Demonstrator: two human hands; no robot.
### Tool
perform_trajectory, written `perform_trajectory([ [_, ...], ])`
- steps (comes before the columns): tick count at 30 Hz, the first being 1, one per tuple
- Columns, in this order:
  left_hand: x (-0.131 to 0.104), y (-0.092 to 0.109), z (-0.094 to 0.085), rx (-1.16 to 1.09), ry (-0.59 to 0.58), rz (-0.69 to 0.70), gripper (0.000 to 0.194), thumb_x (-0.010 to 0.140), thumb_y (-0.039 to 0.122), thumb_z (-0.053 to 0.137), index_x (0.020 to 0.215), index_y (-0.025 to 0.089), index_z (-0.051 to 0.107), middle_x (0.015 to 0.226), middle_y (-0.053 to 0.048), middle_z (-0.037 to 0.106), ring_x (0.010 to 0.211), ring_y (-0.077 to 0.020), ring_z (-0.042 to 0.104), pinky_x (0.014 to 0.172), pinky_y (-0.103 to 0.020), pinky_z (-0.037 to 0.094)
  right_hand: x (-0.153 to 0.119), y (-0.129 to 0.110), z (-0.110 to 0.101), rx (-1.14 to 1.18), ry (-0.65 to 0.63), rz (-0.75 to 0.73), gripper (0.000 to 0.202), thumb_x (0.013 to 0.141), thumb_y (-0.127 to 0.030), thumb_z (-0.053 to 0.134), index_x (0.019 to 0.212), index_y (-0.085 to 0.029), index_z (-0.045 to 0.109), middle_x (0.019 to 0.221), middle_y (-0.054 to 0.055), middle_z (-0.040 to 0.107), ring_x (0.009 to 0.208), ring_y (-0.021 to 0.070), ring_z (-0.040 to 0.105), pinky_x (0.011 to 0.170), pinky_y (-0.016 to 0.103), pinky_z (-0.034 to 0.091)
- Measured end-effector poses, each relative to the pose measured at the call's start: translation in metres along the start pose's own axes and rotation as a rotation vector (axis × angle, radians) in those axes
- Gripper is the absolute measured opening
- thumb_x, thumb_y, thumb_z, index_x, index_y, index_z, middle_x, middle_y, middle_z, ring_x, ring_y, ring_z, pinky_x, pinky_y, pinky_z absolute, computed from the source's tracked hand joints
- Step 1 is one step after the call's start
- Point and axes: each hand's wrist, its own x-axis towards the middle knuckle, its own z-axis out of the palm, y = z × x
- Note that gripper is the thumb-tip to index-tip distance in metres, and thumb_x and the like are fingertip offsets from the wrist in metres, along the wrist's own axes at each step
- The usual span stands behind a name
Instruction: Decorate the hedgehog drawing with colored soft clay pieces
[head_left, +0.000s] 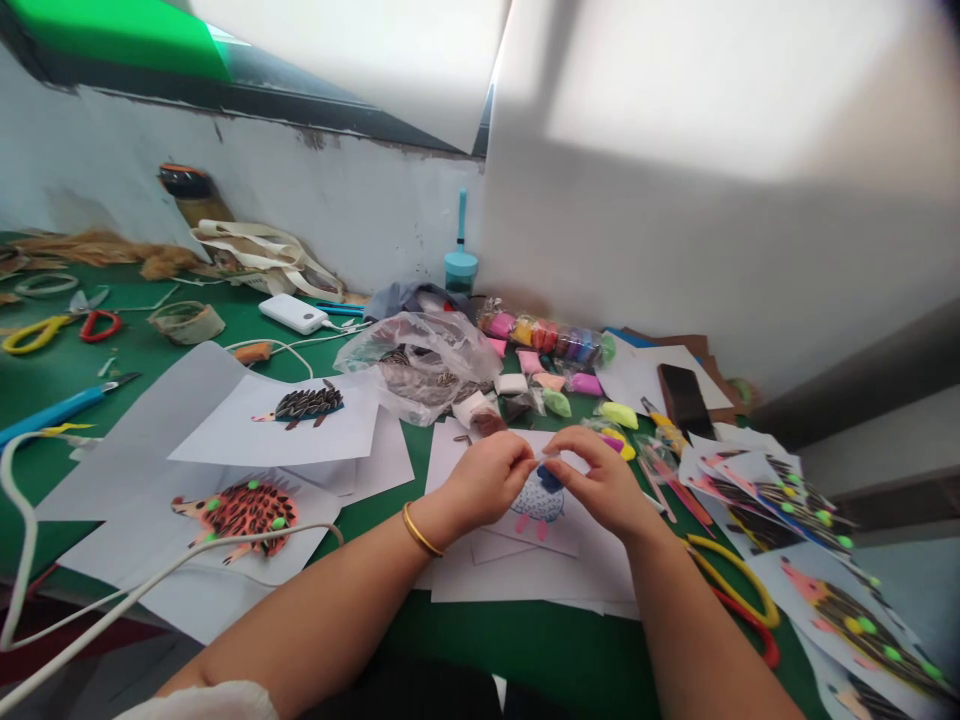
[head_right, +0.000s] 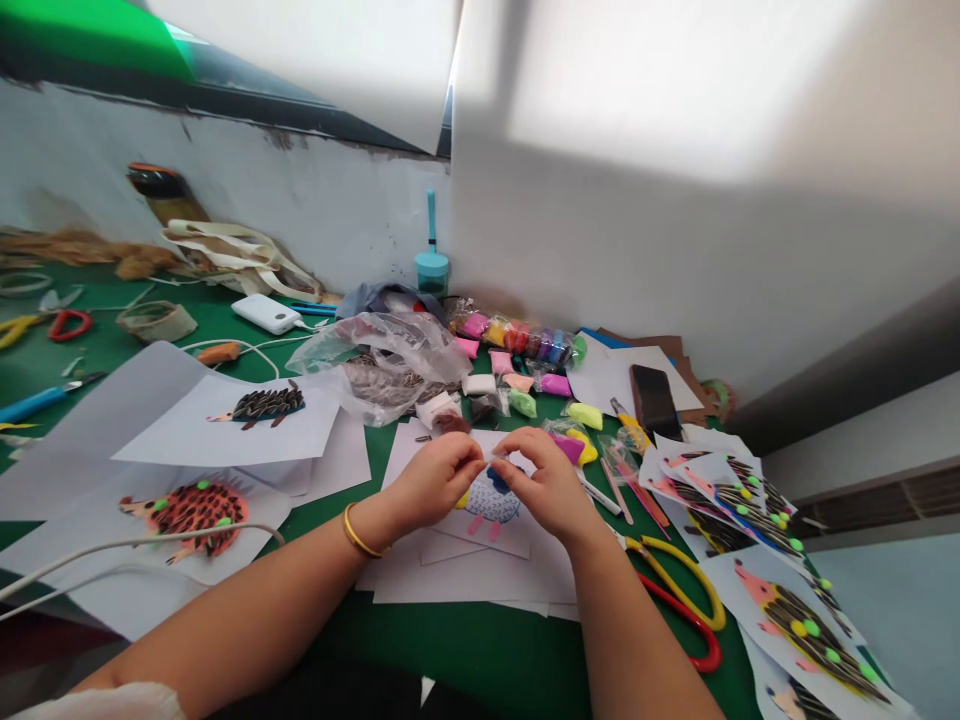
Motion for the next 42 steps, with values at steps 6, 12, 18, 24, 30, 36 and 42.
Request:
perform_trajectory([
  [6, 0.002, -0.002, -0.003, 0.001, 0.014, -0.034, 0.013, 0.092, 0.027, 0.057, 0.082, 0.02, 0.063, 0.08, -0.002, 0.066, 0.075, -0.0172, 0.06, 0.067, -0.029, 0.044, 0.001, 0.012, 0.006, -0.048, 0.039, 0.024, 0.021, 0.093, -0.037, 0.055, 0.081, -0.022, 0.062, 0.084, 0.003, 0.064, 0.083, 0.0196, 0.061, 0.077, 0.035, 0.05],
  [12, 0.003, -0.027, -0.017, 0.306, -0.04, -0.088, 0.019, 0.093, 0.021, 0.05, 0.092, 0.021, 0.069, 0.103, -0.008, 0.065, 0.093, -0.0221, 0.062, 0.078, -0.033, 0.047, 0.01, 0.04, 0.013, -0.355, 0.126, 0.157, 0.029, 0.094, -0.036, 0.046, 0.1, -0.02, 0.069, 0.099, 0.009, 0.071, 0.096, 0.025, 0.062, 0.087, 0.041, 0.048],
  [18, -0.009, -0.044, -0.025, 0.342, -0.163, -0.047, 0.018, 0.086, 0.018, 0.055, 0.082, 0.022, 0.073, 0.092, -0.009, 0.063, 0.088, -0.0239, 0.059, 0.078, -0.035, 0.045, 0.006, 0.063, -0.019, -0.53, 0.298, 0.244, 0.04, 0.096, -0.034, 0.039, 0.119, -0.016, 0.067, 0.117, 0.016, 0.066, 0.112, 0.0306, 0.055, 0.097, 0.049, 0.041],
  [24, -0.011, -0.046, -0.026, 0.462, -0.25, -0.005, 0.026, 0.079, 0.017, 0.066, 0.103, 0.025, 0.071, 0.108, -0.009, 0.061, 0.101, -0.0284, 0.054, 0.085, -0.039, 0.043, -0.002, 0.073, -0.024, -0.878, 0.13, 0.359, 0.028, 0.087, -0.04, 0.059, 0.102, -0.023, 0.075, 0.107, 0.011, 0.069, 0.098, 0.0315, 0.057, 0.082, 0.045, 0.043],
  [30, -0.007, -0.051, -0.019, 0.51, -0.264, -0.034, 0.03, 0.081, 0.02, 0.065, 0.11, 0.026, 0.07, 0.114, -0.011, 0.06, 0.108, -0.0317, 0.053, 0.083, -0.041, 0.044, 0.016, 0.06, -0.017, -0.937, 0.188, 0.354, 0.024, 0.088, -0.033, 0.056, 0.101, -0.022, 0.074, 0.109, 0.014, 0.067, 0.1, 0.0326, 0.054, 0.083, 0.048, 0.041],
  [36, -0.006, -0.05, -0.016, 0.518, -0.256, -0.053, 0.029, 0.083, 0.02, 0.064, 0.111, 0.025, 0.07, 0.114, -0.011, 0.06, 0.108, -0.0317, 0.053, 0.083, -0.041, 0.044, 0.058, 0.03, 0.015, -0.934, 0.061, 0.187, 0.036, 0.089, -0.043, 0.059, 0.12, -0.024, 0.066, 0.124, 0.012, 0.062, 0.112, 0.0325, 0.049, 0.089, 0.047, 0.037],
  [42, -0.007, -0.041, -0.02, 0.511, -0.238, -0.068, 0.028, 0.081, 0.028, 0.069, 0.109, 0.024, 0.071, 0.114, -0.011, 0.061, 0.108, -0.0317, 0.054, 0.085, -0.041, 0.045, 0.09, 0.032, 0.045, -0.864, -0.026, 0.238, 0.042, 0.087, -0.047, 0.062, 0.117, -0.017, 0.064, 0.147, 0.016, 0.047, 0.138, 0.0356, 0.03, 0.103, 0.055, 0.029],
])
